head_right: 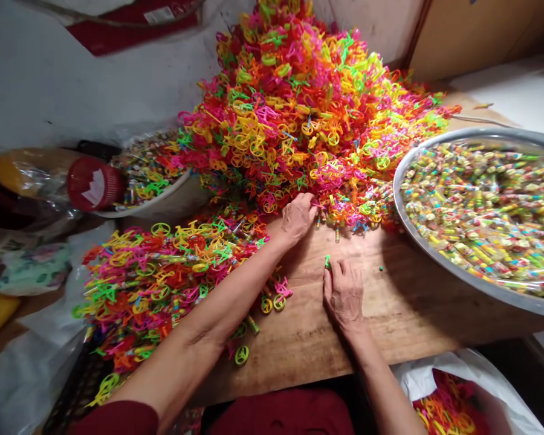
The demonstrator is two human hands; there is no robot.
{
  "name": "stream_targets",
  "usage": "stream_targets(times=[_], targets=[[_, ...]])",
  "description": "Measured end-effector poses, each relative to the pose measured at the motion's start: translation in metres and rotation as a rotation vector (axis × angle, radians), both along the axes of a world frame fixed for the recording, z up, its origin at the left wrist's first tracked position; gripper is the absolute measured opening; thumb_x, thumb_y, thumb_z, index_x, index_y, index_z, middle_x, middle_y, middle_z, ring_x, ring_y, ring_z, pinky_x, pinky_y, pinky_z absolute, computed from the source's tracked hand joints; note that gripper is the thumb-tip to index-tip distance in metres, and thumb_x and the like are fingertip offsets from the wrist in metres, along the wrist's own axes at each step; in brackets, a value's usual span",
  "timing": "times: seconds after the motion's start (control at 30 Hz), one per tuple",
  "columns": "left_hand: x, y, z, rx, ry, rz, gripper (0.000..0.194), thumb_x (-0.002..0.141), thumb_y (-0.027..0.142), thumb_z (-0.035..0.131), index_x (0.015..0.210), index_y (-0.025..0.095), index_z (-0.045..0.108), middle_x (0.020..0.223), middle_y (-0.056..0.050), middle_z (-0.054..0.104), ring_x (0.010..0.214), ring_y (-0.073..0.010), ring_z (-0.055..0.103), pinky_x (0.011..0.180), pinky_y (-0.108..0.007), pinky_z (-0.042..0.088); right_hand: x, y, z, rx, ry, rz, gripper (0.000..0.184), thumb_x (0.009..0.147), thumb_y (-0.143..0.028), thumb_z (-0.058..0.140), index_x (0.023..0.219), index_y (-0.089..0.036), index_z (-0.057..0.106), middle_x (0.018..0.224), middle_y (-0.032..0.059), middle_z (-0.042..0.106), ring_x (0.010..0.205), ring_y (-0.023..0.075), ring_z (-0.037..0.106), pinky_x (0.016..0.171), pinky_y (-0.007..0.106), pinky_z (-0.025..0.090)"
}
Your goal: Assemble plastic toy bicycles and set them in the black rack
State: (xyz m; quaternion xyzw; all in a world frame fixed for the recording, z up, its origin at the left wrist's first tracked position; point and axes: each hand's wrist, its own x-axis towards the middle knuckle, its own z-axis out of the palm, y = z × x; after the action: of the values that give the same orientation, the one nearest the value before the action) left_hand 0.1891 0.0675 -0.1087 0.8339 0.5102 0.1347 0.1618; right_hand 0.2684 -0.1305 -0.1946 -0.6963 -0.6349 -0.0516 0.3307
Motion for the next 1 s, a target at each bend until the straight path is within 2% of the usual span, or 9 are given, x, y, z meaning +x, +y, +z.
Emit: stream_targets(times=[0.13,0.2,0.33,0.43,0.57,0.67,0.77,0.9,1.0], targets=[[-0.021,-0.012,0.013,-0.022,-0.094,0.032,0.018,0.096,0.026,0.062,0.11,0.018,0.068,0.112,-0.012,0.073,0.107,-0.0243,0.069,0.094,-0.032,0.049,0.002,0.0,0.0,0.002,0.024,-0.005,0.018,0.101,-0.024,0.053,0.114,-0.019,0.064,0.098,0.0085,0.068,0.082,0.0224,0.058,0.074,0.035,0.043],[-0.036,-0.027,0.02,-0.179,-0.296,0.105,0.02,0.093,0.027,0.065,0.11,0.017,0.068,0.099,-0.009,0.075,0.092,-0.0206,0.072,0.088,-0.031,0.052,0.005,0.0,-0.001,0.031,0.089,-0.005,0.018,0.101,-0.024,0.051,0.113,-0.019,0.065,0.098,0.0089,0.069,0.085,0.0226,0.06,0.076,0.035,0.045],[-0.065,-0.068,0.024,-0.976,-0.797,0.226,0.037,0.095,0.025,0.059,0.131,0.018,0.057,0.082,-0.004,0.074,0.06,-0.0143,0.068,0.067,-0.028,0.055,0.01,0.0,0.0,0.114,0.259,0.066,0.024,0.102,-0.023,0.046,0.116,-0.019,0.065,0.101,0.0099,0.072,0.091,0.0227,0.066,0.081,0.036,0.052],[-0.079,-0.099,0.014,-1.403,-1.018,0.235,0.024,0.091,0.016,0.056,0.115,0.013,0.058,0.085,-0.01,0.075,0.065,-0.0156,0.073,0.07,-0.028,0.059,0.008,-0.005,0.007,0.118,0.388,0.104,0.023,0.101,-0.025,0.047,0.111,-0.02,0.066,0.098,0.0085,0.073,0.085,0.0207,0.068,0.076,0.034,0.054],[-0.086,-0.128,-0.004,-1.439,-1.098,0.276,0.022,0.081,0.004,0.058,0.1,0.014,0.055,0.092,-0.01,0.077,0.074,-0.0183,0.078,0.074,-0.029,0.062,-0.002,-0.016,0.02,0.048,0.533,0.088,0.02,0.1,-0.026,0.049,0.107,-0.02,0.067,0.092,0.0052,0.073,0.072,0.017,0.066,0.066,0.03,0.053],[-0.085,-0.135,-0.012,-1.444,-1.029,0.285,0.025,0.079,0.004,0.064,0.101,0.014,0.057,0.086,-0.008,0.076,0.07,-0.0173,0.077,0.072,-0.03,0.063,-0.008,-0.021,0.029,0.05,0.457,0.157,0.018,0.098,-0.023,0.05,0.105,-0.02,0.067,0.093,0.0063,0.072,0.078,0.0181,0.067,0.071,0.032,0.055],[-0.082,-0.133,-0.013,-1.453,-0.988,0.242,0.019,0.086,0.022,0.072,0.099,0.01,0.064,0.083,-0.009,0.076,0.068,-0.0165,0.075,0.071,-0.031,0.064,-0.009,-0.023,0.035,0.058,0.399,0.21,0.017,0.097,-0.02,0.052,0.106,-0.022,0.066,0.096,0.0074,0.072,0.085,0.0198,0.069,0.075,0.034,0.057],[-0.078,-0.127,-0.014,-1.478,-0.968,0.274,0.043,0.093,0.053,0.066,0.092,0.01,0.066,0.077,-0.009,0.074,0.066,-0.0184,0.074,0.064,-0.031,0.064,-0.006,-0.024,0.037,0.074,0.39,0.287,0.021,0.095,-0.016,0.055,0.111,-0.023,0.066,0.104,0.0079,0.07,0.093,0.0205,0.07,0.079,0.034,0.059],[-0.074,-0.124,-0.015,-1.482,-0.928,0.303,0.048,0.094,0.059,0.063,0.089,0.012,0.065,0.072,-0.008,0.073,0.063,-0.0183,0.073,0.06,-0.029,0.063,0.003,-0.028,0.034,0.089,0.298,0.333,0.025,0.093,-0.015,0.057,0.116,-0.023,0.064,0.109,0.0096,0.069,0.098,0.0218,0.069,0.083,0.035,0.06]])
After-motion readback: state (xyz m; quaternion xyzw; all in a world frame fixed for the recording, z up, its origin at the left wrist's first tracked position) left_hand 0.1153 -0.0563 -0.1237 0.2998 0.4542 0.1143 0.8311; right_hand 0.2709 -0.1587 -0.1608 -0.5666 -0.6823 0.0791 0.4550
